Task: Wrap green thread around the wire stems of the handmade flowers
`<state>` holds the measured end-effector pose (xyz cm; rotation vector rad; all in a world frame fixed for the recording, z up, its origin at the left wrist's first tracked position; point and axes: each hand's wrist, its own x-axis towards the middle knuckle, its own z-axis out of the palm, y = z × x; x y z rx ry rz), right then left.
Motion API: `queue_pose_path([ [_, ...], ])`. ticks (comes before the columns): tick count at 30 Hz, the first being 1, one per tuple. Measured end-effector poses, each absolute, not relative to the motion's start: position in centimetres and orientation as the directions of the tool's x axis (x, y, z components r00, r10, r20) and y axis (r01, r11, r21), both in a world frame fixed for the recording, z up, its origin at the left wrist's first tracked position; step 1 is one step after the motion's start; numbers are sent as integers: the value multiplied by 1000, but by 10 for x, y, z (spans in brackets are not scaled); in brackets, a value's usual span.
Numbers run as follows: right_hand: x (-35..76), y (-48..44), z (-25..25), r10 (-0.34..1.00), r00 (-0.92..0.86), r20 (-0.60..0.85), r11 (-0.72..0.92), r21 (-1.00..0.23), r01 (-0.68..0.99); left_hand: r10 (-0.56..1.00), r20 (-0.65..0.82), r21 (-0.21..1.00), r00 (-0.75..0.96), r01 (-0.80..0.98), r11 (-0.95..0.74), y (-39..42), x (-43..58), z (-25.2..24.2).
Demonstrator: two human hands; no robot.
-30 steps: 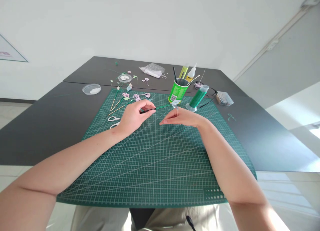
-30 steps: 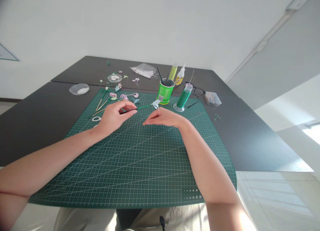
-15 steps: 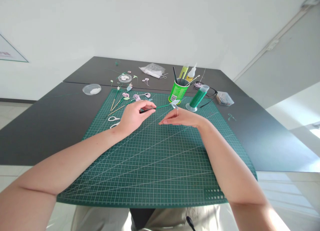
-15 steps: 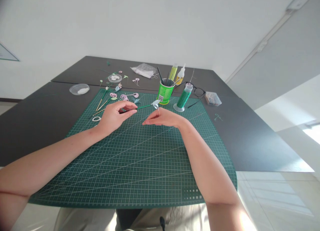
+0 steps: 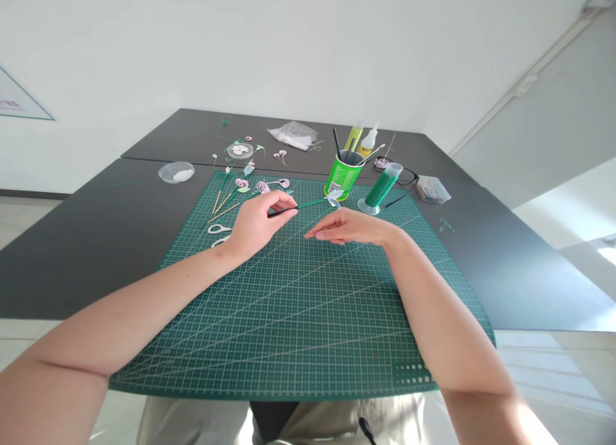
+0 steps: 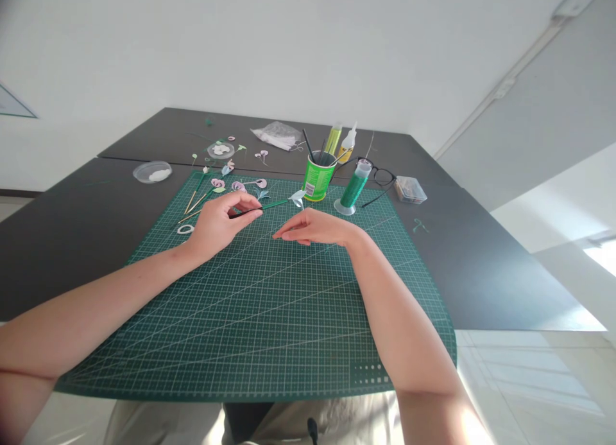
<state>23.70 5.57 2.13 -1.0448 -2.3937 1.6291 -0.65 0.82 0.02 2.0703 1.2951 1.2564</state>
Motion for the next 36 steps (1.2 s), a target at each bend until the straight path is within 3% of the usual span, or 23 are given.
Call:
queue_pose_path([
  [36, 235, 54, 23, 551, -776, -307, 227, -840, 493, 872, 461, 711, 165, 519, -474, 8, -6, 0],
])
